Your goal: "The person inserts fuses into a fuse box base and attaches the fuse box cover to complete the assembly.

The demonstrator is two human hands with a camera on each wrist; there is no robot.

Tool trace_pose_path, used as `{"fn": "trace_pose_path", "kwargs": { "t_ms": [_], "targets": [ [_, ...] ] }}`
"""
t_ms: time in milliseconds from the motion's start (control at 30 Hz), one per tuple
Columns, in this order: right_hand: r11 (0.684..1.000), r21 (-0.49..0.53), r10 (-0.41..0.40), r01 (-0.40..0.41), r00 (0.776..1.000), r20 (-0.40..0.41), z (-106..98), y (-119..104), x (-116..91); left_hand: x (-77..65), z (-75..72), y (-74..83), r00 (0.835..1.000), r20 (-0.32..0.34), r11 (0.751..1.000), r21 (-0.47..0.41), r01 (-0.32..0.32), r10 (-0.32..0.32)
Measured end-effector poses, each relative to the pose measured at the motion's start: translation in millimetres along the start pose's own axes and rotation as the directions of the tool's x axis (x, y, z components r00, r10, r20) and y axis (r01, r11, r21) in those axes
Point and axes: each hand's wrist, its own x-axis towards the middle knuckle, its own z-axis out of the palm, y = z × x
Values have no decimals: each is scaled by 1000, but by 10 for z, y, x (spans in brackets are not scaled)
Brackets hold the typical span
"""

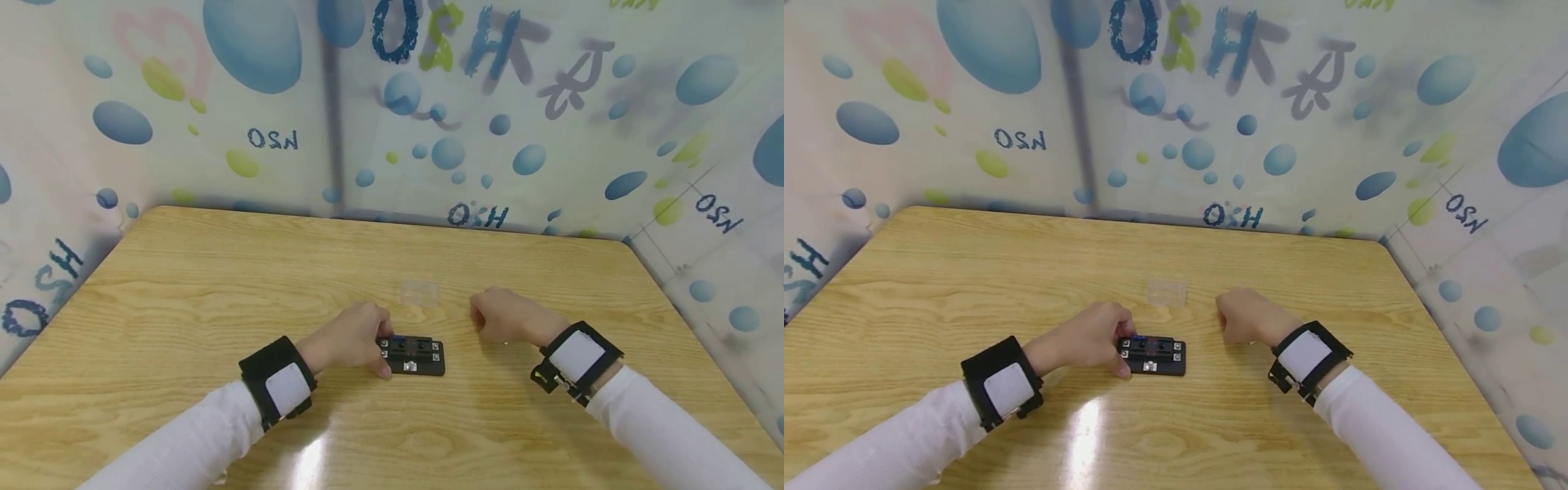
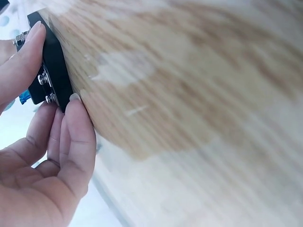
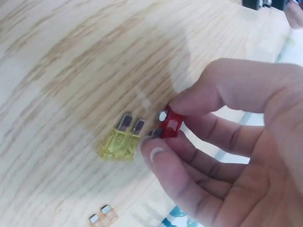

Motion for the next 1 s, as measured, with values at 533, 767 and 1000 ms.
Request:
{"fn": "trace_pose_path", "kwargs": {
  "t_ms": [533,767,1000],
  "targets": [
    [985,87,-152,150,988,19,-119,29,-29,2,-15,29,1000,11,999,45,-29,28],
    [977,107,-192,187,981,42,-133,51,-19,-4,-17,22,1000,11,998,59,-28,28],
    [965,185,-205,187,975,84,-166,206,-65,4,-11,6,1000,12,998,58,-21,20]
  ]
}}
